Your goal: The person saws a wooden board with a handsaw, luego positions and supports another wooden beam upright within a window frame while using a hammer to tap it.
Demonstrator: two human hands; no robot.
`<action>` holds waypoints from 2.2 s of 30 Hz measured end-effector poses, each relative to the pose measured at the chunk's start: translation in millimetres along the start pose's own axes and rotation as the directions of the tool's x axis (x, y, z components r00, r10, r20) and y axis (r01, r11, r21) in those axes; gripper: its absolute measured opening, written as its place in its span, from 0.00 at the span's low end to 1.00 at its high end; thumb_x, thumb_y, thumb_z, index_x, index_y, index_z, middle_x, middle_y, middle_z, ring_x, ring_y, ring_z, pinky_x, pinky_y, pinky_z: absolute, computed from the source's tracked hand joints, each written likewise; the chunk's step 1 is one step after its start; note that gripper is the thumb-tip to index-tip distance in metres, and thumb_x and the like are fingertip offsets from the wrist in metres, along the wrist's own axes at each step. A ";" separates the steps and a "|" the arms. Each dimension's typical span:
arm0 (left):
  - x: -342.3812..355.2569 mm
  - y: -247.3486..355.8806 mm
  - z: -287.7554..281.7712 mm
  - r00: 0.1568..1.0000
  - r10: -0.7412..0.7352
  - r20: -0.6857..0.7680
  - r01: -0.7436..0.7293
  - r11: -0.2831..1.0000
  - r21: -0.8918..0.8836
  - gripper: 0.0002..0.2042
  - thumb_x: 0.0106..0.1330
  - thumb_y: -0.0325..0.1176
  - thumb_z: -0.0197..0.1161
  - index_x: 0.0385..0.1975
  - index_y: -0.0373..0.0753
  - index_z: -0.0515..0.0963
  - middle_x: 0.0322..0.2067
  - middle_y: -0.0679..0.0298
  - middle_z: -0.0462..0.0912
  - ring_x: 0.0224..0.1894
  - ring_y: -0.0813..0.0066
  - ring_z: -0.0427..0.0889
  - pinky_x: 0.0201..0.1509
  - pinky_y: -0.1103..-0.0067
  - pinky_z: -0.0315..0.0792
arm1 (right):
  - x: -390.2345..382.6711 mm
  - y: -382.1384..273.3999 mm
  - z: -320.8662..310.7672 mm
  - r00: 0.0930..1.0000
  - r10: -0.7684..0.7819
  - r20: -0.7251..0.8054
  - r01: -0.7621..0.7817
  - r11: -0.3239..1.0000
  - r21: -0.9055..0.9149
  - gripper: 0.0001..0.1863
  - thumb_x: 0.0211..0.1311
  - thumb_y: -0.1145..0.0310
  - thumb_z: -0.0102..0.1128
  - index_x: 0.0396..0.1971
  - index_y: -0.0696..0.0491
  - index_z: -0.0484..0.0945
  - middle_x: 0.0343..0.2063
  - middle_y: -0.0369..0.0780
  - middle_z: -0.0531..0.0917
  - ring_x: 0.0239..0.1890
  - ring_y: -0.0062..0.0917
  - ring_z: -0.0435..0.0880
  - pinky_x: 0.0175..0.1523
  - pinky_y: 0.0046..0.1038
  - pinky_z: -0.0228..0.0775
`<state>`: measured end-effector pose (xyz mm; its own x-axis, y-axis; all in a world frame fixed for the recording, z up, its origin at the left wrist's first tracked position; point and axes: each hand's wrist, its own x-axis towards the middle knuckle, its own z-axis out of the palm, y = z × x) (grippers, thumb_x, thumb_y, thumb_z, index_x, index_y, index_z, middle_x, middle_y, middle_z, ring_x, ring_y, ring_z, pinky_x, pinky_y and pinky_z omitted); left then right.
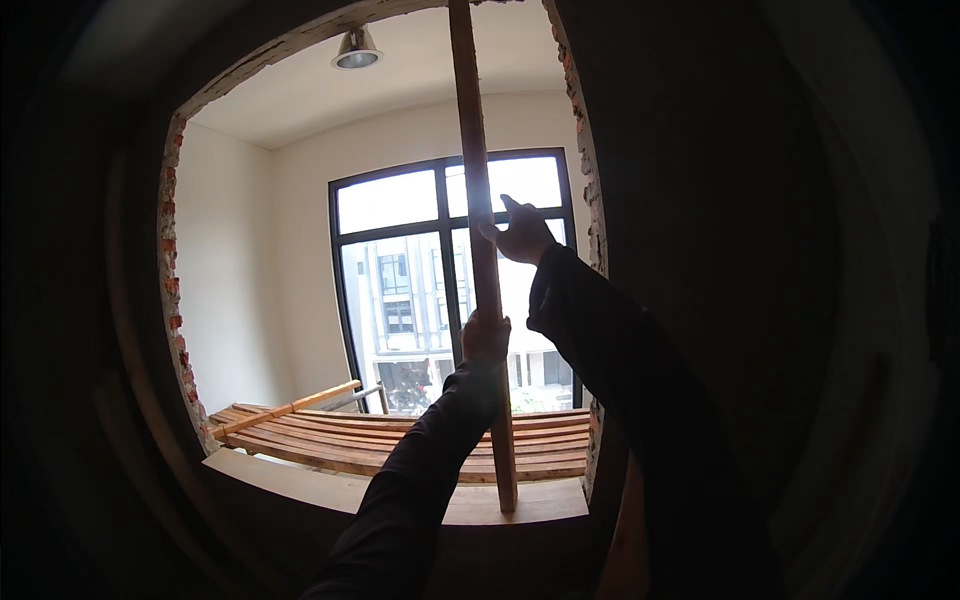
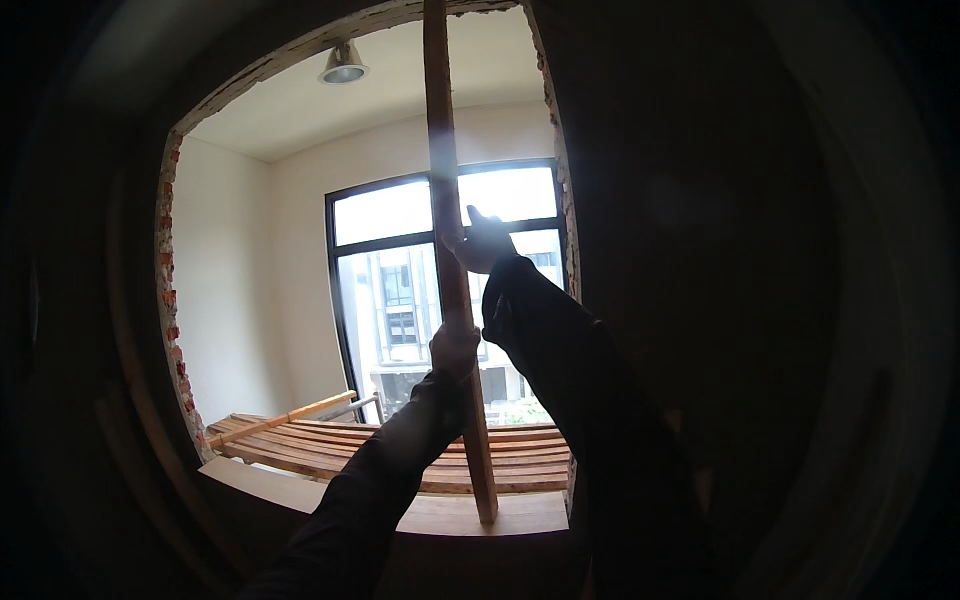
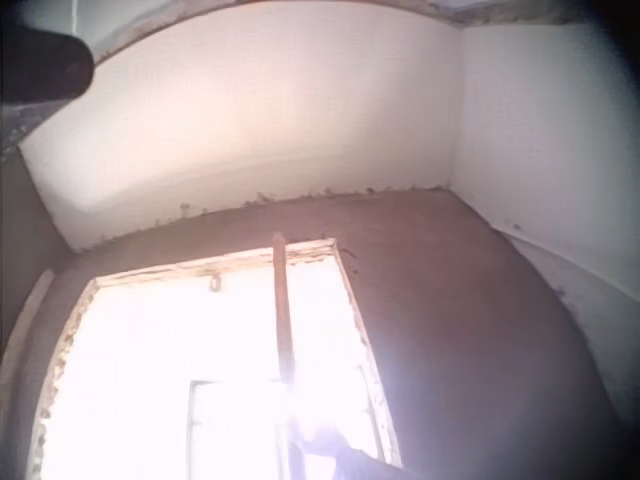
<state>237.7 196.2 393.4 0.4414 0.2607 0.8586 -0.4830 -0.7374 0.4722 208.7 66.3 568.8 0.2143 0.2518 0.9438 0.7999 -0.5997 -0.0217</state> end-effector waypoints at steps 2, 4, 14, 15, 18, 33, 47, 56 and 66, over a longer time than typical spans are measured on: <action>2.4 -2.9 -3.7 0.999 0.011 -0.044 -0.010 0.999 0.033 0.16 0.54 0.38 0.64 0.39 0.35 0.76 0.32 0.49 0.83 0.39 0.51 0.83 0.44 0.65 0.76 | -13.2 12.7 6.0 0.982 0.109 0.155 -0.117 0.992 0.048 0.43 0.60 0.46 0.56 0.63 0.64 0.56 0.62 0.53 0.65 0.64 0.40 0.65 0.66 0.34 0.58; 1.2 -2.8 -1.9 0.999 0.031 -0.045 -0.032 0.999 -0.025 0.17 0.54 0.39 0.65 0.38 0.33 0.76 0.31 0.49 0.83 0.38 0.50 0.83 0.43 0.65 0.76 | -23.2 26.4 10.2 0.987 0.076 0.141 -0.087 0.994 0.073 0.42 0.60 0.47 0.57 0.63 0.65 0.57 0.59 0.54 0.68 0.62 0.43 0.67 0.64 0.35 0.59; -1.6 10.3 -3.3 0.996 -0.082 -0.036 0.080 0.995 -0.052 0.17 0.54 0.38 0.64 0.38 0.32 0.75 0.32 0.49 0.82 0.39 0.52 0.83 0.45 0.66 0.75 | -56.9 38.8 15.9 0.998 0.027 0.052 -0.032 0.996 0.089 0.39 0.56 0.49 0.62 0.56 0.67 0.64 0.45 0.57 0.77 0.53 0.49 0.73 0.58 0.40 0.66; -0.6 9.9 -4.5 0.995 -0.091 -0.028 0.089 0.994 -0.063 0.17 0.54 0.37 0.64 0.39 0.32 0.75 0.33 0.49 0.82 0.40 0.52 0.83 0.46 0.67 0.75 | -59.0 38.4 15.9 0.998 0.026 0.061 -0.032 0.994 0.109 0.39 0.56 0.49 0.62 0.56 0.67 0.64 0.43 0.56 0.78 0.52 0.49 0.74 0.57 0.40 0.66; -4.0 13.2 -1.4 0.991 -0.130 -0.042 0.124 0.983 -0.136 0.16 0.54 0.36 0.63 0.39 0.32 0.75 0.34 0.50 0.82 0.40 0.53 0.82 0.46 0.67 0.74 | -63.8 44.1 14.3 0.998 0.004 0.064 -0.012 0.991 0.132 0.39 0.55 0.50 0.64 0.55 0.67 0.65 0.40 0.56 0.80 0.49 0.49 0.75 0.55 0.40 0.68; -28.7 42.4 -58.3 0.975 0.143 -0.170 -0.100 0.966 0.237 0.15 0.55 0.35 0.65 0.38 0.35 0.75 0.31 0.51 0.82 0.38 0.55 0.83 0.45 0.67 0.75 | -95.4 3.6 -21.1 0.988 -0.008 0.151 -0.055 0.910 0.410 0.39 0.58 0.47 0.61 0.59 0.62 0.64 0.51 0.53 0.76 0.50 0.41 0.79 0.52 0.34 0.73; -284.1 55.3 -303.5 0.938 0.058 -0.341 0.127 0.860 0.495 0.32 0.53 0.30 0.69 0.55 0.27 0.59 0.42 0.44 0.72 0.42 0.47 0.77 0.44 0.66 0.74 | -209.5 -315.0 21.6 0.935 -0.326 0.138 -0.140 0.018 0.990 0.25 0.54 0.72 0.64 0.53 0.58 0.70 0.44 0.44 0.80 0.43 0.28 0.82 0.49 0.30 0.75; -474.9 127.6 -608.2 0.804 -0.379 -0.458 0.390 0.918 -0.073 0.42 0.59 0.57 0.57 0.65 0.31 0.54 0.60 0.55 0.64 0.62 0.64 0.65 0.66 0.67 0.59 | -415.0 -479.4 69.6 0.583 -0.751 0.309 -0.738 -0.331 0.588 0.30 0.32 0.79 0.62 0.45 0.61 0.74 0.33 0.33 0.79 0.33 0.16 0.77 0.37 0.22 0.74; -557.6 241.2 -703.8 0.927 -0.335 -0.171 0.245 0.882 -0.402 0.51 0.48 0.67 0.65 0.64 0.39 0.51 0.50 0.55 0.67 0.53 0.58 0.68 0.64 0.60 0.60 | -633.7 -619.1 49.8 -0.124 -0.982 -0.142 -0.973 0.093 0.210 0.34 0.31 0.79 0.64 0.49 0.63 0.75 0.39 0.37 0.82 0.46 0.21 0.77 0.53 0.22 0.67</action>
<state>-657.3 311.5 169.0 0.4414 0.5952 0.6715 -0.6220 -0.3364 0.7071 -394.4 315.9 -32.3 -0.8917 0.4500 -0.0490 -0.0169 -0.1413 -0.9898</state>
